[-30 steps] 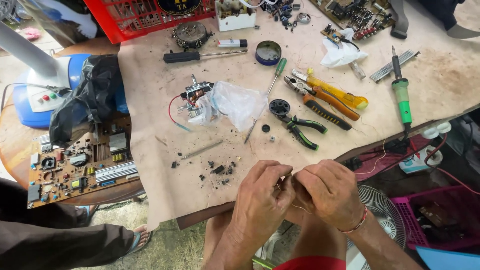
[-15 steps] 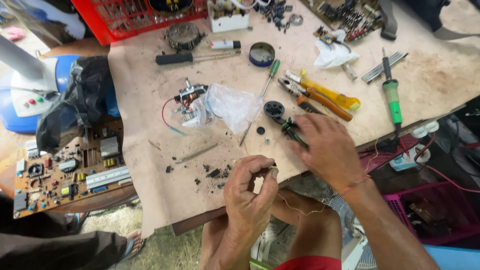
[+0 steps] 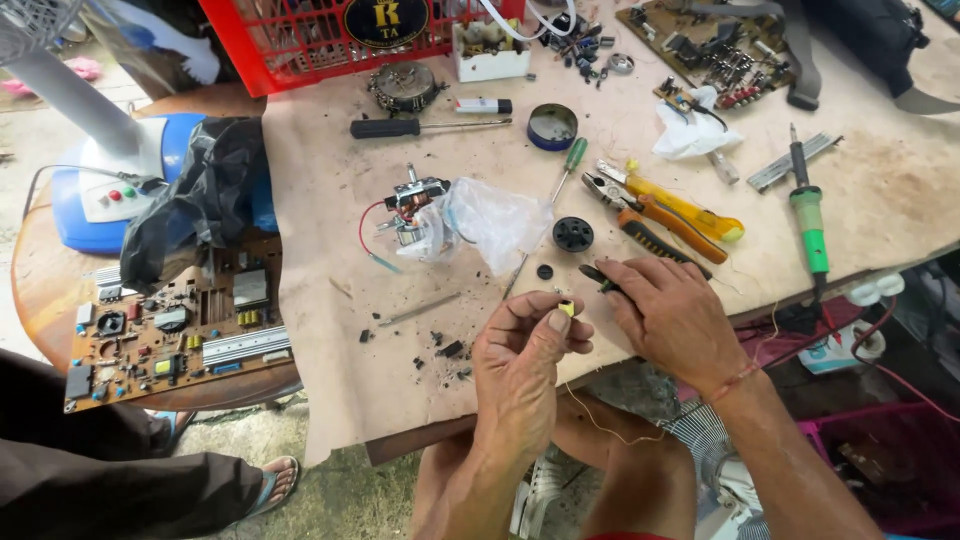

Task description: Disassembling and inspecting a small electric motor component on a workbench using pliers and hands.

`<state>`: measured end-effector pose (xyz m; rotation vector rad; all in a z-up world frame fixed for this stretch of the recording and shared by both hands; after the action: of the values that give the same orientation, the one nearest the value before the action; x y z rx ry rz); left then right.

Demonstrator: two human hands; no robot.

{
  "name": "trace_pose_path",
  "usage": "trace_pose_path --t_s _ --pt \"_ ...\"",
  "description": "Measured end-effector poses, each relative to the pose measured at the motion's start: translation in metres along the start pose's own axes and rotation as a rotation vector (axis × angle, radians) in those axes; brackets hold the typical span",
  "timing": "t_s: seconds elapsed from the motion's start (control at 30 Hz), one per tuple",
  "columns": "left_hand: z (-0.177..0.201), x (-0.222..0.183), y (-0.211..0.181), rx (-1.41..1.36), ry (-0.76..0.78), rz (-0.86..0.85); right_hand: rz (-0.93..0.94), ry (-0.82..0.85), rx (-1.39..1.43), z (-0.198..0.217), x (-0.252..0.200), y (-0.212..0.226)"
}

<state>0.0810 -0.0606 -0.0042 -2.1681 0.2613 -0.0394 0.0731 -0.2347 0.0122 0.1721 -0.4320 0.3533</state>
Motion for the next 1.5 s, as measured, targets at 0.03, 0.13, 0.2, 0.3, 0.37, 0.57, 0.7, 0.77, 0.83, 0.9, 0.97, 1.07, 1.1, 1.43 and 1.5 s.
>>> trace_pose_path --t_s 0.03,0.13,0.2,0.3,0.37,0.57,0.7,0.77,0.83,0.9,0.97,1.07,1.1,1.43,1.5 --pt "0.000 0.001 0.002 -0.020 0.005 0.027 -0.009 0.010 0.110 0.002 0.000 0.000" --pt "0.002 0.003 -0.002 0.000 0.010 0.037 0.006 -0.035 0.247 0.005 -0.003 0.001" --pt "0.004 0.005 0.000 -0.001 0.003 0.037 0.017 -0.034 0.173 -0.001 -0.001 0.003" --pt "0.005 0.005 0.001 0.014 -0.010 0.023 0.027 -0.021 0.073 -0.005 0.000 0.006" --pt "0.008 0.004 -0.001 0.037 -0.021 0.007 0.029 -0.014 0.055 -0.008 0.002 0.007" --pt "0.017 0.003 0.003 0.118 -0.048 0.025 0.019 -0.036 0.119 -0.012 0.002 0.009" --pt "0.020 0.002 -0.004 0.142 -0.029 -0.084 -0.030 0.027 0.041 -0.014 0.005 0.007" --pt "0.019 0.001 -0.009 0.154 -0.017 -0.149 -0.048 0.056 0.034 -0.006 0.007 0.013" --pt "0.014 -0.004 -0.021 0.269 0.030 -0.322 0.004 -0.214 0.417 0.029 0.009 0.034" --pt "0.011 -0.007 -0.024 0.293 0.049 -0.388 0.021 -0.245 0.502 0.035 0.007 0.044" --pt "0.006 -0.010 -0.028 0.315 0.074 -0.455 0.035 -0.279 0.582 0.048 0.009 0.056" --pt "0.003 -0.015 -0.033 0.341 0.088 -0.527 0.129 -0.265 0.533 0.065 0.020 0.076" --pt "0.003 -0.016 -0.033 0.352 0.088 -0.533 0.139 -0.265 0.521 0.065 0.020 0.076" --pt "0.001 -0.018 -0.035 0.432 0.078 -0.551 0.181 -0.258 0.442 0.067 0.022 0.084" --pt "0.002 -0.018 -0.033 0.470 0.068 -0.545 0.186 -0.260 0.424 0.069 0.023 0.085"
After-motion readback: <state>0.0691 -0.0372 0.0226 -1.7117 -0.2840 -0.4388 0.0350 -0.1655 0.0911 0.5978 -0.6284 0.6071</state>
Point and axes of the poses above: each hand's wrist, its own x-axis towards the middle knuckle, its own z-axis out of the back of the hand, y = z × x, the point moved 6 cm from there along x, towards the middle knuckle, and after that the axes turned 15 degrees about x, right-handed, at the moved point
